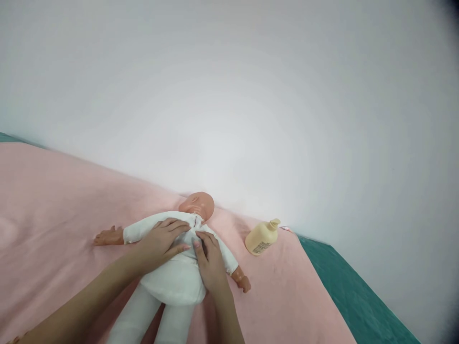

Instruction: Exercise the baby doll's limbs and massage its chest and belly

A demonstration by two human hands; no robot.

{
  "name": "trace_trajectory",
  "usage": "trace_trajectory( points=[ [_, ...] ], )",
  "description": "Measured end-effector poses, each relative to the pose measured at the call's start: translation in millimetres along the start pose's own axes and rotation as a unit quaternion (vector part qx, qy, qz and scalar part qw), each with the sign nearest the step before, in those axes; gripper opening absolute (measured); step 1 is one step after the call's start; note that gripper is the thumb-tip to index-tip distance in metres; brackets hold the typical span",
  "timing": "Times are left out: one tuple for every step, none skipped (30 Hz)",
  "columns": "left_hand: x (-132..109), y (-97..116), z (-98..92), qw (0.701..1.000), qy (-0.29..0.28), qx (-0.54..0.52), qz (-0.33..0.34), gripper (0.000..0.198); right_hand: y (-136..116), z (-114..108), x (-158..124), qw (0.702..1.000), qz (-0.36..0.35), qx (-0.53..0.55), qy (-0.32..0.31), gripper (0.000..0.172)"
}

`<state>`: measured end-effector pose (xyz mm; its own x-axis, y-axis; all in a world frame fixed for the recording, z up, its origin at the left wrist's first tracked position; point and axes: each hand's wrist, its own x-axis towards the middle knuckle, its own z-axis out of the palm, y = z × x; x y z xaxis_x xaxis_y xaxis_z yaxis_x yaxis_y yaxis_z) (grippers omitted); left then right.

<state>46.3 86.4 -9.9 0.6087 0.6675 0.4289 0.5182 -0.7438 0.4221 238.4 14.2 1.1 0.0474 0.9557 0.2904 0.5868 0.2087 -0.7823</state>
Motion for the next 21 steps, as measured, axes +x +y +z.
trace_trajectory(
  points=[
    [0.2,0.0,0.8,1.000,0.000,-0.003,-0.002,0.047,0.8,-0.2,0.2,1.000,0.000,0.001,-0.006,0.044],
    [0.4,0.0,1.5,1.000,0.002,-0.006,-0.003,0.046,1.6,-0.2,0.4,1.000,0.000,0.002,-0.011,0.043],
    [0.6,0.0,1.9,1.000,0.004,-0.009,-0.003,0.045,2.4,-0.1,0.5,1.000,0.000,0.004,-0.014,0.043],
    [0.8,0.0,2.2,1.000,0.006,-0.011,-0.002,0.044,3.0,0.0,0.4,1.000,-0.002,0.005,-0.014,0.043],
    [1.0,0.0,2.3,1.000,0.009,-0.012,-0.001,0.043,3.5,0.3,0.4,1.000,-0.003,0.006,-0.012,0.042],
    [1.2,0.1,2.2,1.000,0.011,-0.011,0.001,0.043,3.7,0.6,0.3,1.000,-0.005,0.008,-0.006,0.042],
    [1.3,0.4,1.8,1.000,0.013,-0.009,0.003,0.042,3.8,0.9,0.2,1.000,-0.008,0.010,0.001,0.042],
    [1.5,0.9,1.3,1.000,0.015,-0.005,0.002,0.043,3.7,1.2,0.3,1.000,-0.012,0.013,0.008,0.042],
    [1.6,1.5,0.7,1.000,0.015,0.000,0.001,0.045,3.5,1.4,0.4,1.000,-0.015,0.016,0.013,0.043],
    [1.6,2.2,0.2,1.000,0.016,0.005,-0.001,0.048,3.2,1.4,0.6,1.000,-0.017,0.017,0.014,0.045],
    [1.7,2.9,-0.2,1.000,0.018,0.011,-0.003,0.051,2.9,1.3,1.0,1.000,-0.016,0.016,0.010,0.047],
    [1.7,3.6,-0.4,1.000,0.019,0.015,-0.004,0.054,2.7,1.0,1.4,1.000,-0.012,0.012,0.003,0.050],
    [1.8,4.1,-0.3,1.000,0.019,0.019,-0.004,0.056,2.6,0.7,1.8,1.000,-0.005,0.006,-0.006,0.054],
    [1.8,4.3,0.2,1.000,0.018,0.022,-0.003,0.056,2.7,0.4,2.3,1.000,0.002,-0.003,-0.016,0.057],
    [1.9,4.3,1.0,1.000,0.018,0.024,-0.002,0.055,2.9,0.1,2.7,1.000,0.009,-0.013,-0.025,0.059],
    [2.0,3.9,2.0,1.000,0.016,0.024,-0.001,0.054,3.2,-0.2,3.1,0.999,0.012,-0.021,-0.034,0.061],
    [2.0,3.3,3.2,1.000,0.014,0.025,-0.001,0.053,3.7,-0.4,3.4,0.999,0.014,-0.028,-0.040,0.062],
    [2.0,2.5,4.5,1.000,0.014,0.025,-0.001,0.052,4.1,-0.4,3.6,0.998,0.013,-0.034,-0.044,0.062],
    [2.0,1.6,5.6,1.000,0.016,0.026,-0.001,0.052,4.6,-0.4,3.6,0.998,0.012,-0.037,-0.045,0.061],
    [1.8,0.6,6.7,0.999,0.019,0.027,0.000,0.052,5.0,-0.3,3.5,0.998,0.012,-0.039,-0.045,0.061],
    [1.6,-0.3,7.6,0.999,0.021,0.027,0.001,0.052,5.2,-0.1,3.3,0.998,0.012,-0.040,-0.043,0.060]
  ],
)
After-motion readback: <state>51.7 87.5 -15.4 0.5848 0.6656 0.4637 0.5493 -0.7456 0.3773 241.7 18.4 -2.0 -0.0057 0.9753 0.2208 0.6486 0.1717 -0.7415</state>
